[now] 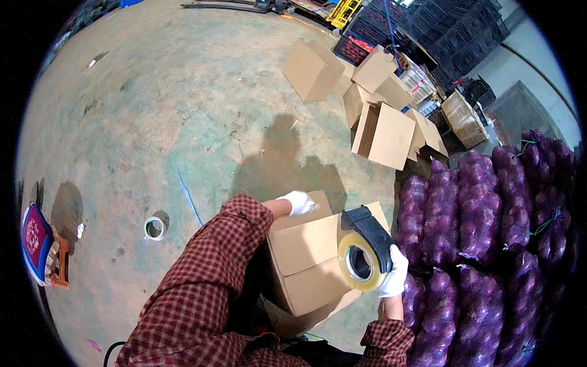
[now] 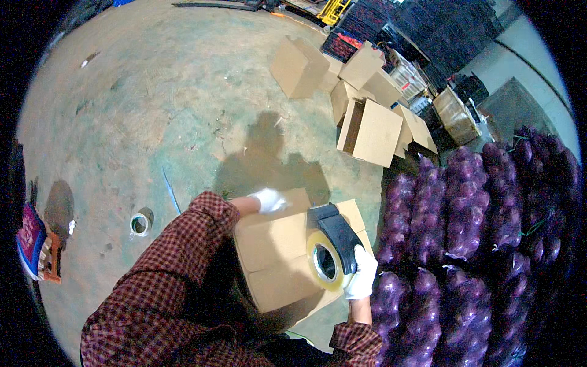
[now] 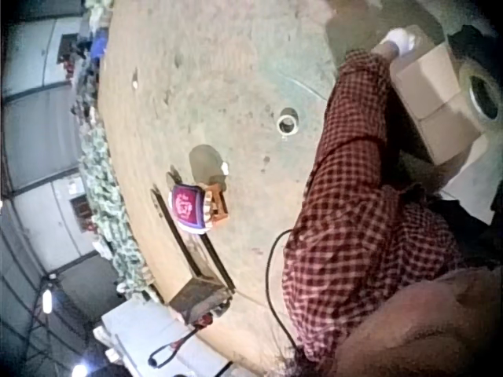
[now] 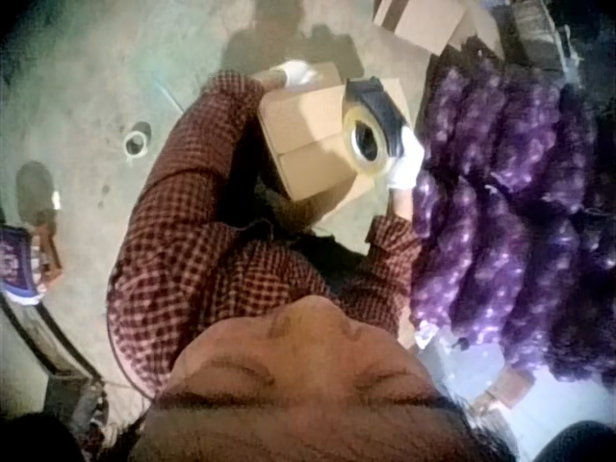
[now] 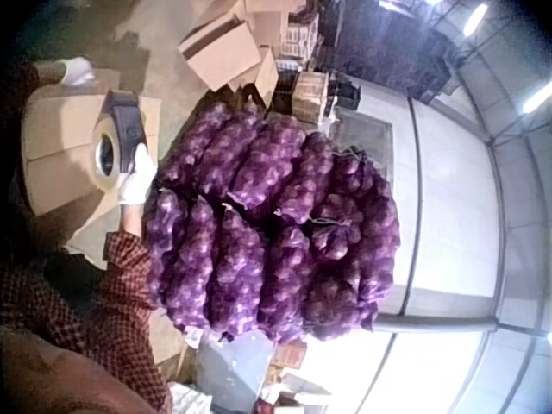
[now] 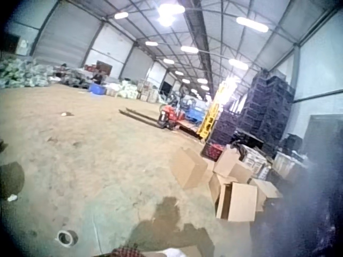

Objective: The person assembles cardboard boxes by hand and secures the bottoms using a tape dispenser.

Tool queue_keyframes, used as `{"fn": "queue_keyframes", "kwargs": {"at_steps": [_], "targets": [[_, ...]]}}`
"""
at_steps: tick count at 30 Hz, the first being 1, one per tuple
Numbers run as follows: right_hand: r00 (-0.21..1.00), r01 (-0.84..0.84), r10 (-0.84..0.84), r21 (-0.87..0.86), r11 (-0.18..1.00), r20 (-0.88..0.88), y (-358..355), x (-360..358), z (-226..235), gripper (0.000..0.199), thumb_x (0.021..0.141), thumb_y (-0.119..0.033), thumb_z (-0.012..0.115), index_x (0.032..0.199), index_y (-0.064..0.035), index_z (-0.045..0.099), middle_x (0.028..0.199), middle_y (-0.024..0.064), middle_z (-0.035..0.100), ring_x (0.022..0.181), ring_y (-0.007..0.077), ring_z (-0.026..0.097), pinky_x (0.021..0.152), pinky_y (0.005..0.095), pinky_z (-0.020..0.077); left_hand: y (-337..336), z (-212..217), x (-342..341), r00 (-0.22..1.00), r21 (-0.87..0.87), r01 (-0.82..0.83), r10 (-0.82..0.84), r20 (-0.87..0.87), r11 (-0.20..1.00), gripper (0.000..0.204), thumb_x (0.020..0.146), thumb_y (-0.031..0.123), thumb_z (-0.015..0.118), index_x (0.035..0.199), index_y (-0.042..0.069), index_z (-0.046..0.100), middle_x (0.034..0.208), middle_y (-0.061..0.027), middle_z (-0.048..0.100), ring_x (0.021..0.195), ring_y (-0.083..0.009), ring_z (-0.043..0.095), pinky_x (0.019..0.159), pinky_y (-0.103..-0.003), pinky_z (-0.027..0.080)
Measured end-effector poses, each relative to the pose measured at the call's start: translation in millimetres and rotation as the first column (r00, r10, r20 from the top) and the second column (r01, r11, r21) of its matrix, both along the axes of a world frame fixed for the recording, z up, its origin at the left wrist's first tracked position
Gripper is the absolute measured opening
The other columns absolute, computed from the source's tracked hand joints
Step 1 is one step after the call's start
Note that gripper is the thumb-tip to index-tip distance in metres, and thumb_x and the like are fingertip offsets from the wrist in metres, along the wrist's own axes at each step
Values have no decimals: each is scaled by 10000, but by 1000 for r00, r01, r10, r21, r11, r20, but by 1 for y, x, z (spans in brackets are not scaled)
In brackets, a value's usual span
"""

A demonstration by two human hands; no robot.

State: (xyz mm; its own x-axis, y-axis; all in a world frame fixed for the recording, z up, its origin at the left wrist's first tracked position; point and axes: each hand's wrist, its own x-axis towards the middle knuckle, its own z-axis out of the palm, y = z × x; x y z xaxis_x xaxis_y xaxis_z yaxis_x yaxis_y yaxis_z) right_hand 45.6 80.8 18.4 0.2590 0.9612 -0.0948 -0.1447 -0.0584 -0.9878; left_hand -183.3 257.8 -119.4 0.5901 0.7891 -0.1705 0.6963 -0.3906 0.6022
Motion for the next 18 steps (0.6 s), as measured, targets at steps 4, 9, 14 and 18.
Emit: {"fn": "queue_keyframes", "kwargs": {"at_steps": [4, 9, 14, 18], "targets": [[1000, -21, 21, -1, 1000, 15, 4, -12, 5, 276, 849, -210, 492, 987, 12, 582, 908, 76, 625, 778, 162, 590, 726, 285, 469, -4, -3, 11, 754, -216, 278, -74, 653, 936, 519, 857, 468, 433, 1051, 8, 573, 971, -126, 620, 820, -244, 567, 786, -356, 430], [1000, -1, 0, -59, 998, -28, 4, 5, 3, 290, 849, -208, 490, 1008, 19, 575, 933, 94, 626, 799, 189, 598, 743, 300, 473, -51, 78, 26, 997, -337, 71, -65, 28, 939, 622, 833, 524, 410, 1132, -13, 507, 1138, -189, 523, 1068, -294, 470, 915, -396, 349], [984, 25, -38, -74, 997, -175, 10, -11, 15, 261, 821, -159, 533, 970, 47, 591, 871, 102, 629, 731, 178, 606, 673, 282, 487, -176, 121, 13, 993, 350, -113, 94, 70, 930, 889, 612, 575, 608, 1237, 1, 343, 1243, -250, 338, 1154, -481, 284, 961, -586, 173], [979, -56, 25, -149, 987, -203, 2, -22, 29, 273, 811, -158, 541, 986, 47, 585, 898, 115, 629, 763, 196, 616, 699, 297, 497, -215, 121, 18, 998, 310, -57, 59, 5, 949, 830, 608, 453, 639, 1237, 4, 337, 1260, -227, 303, 1201, -445, 224, 976, -581, 163]]}}
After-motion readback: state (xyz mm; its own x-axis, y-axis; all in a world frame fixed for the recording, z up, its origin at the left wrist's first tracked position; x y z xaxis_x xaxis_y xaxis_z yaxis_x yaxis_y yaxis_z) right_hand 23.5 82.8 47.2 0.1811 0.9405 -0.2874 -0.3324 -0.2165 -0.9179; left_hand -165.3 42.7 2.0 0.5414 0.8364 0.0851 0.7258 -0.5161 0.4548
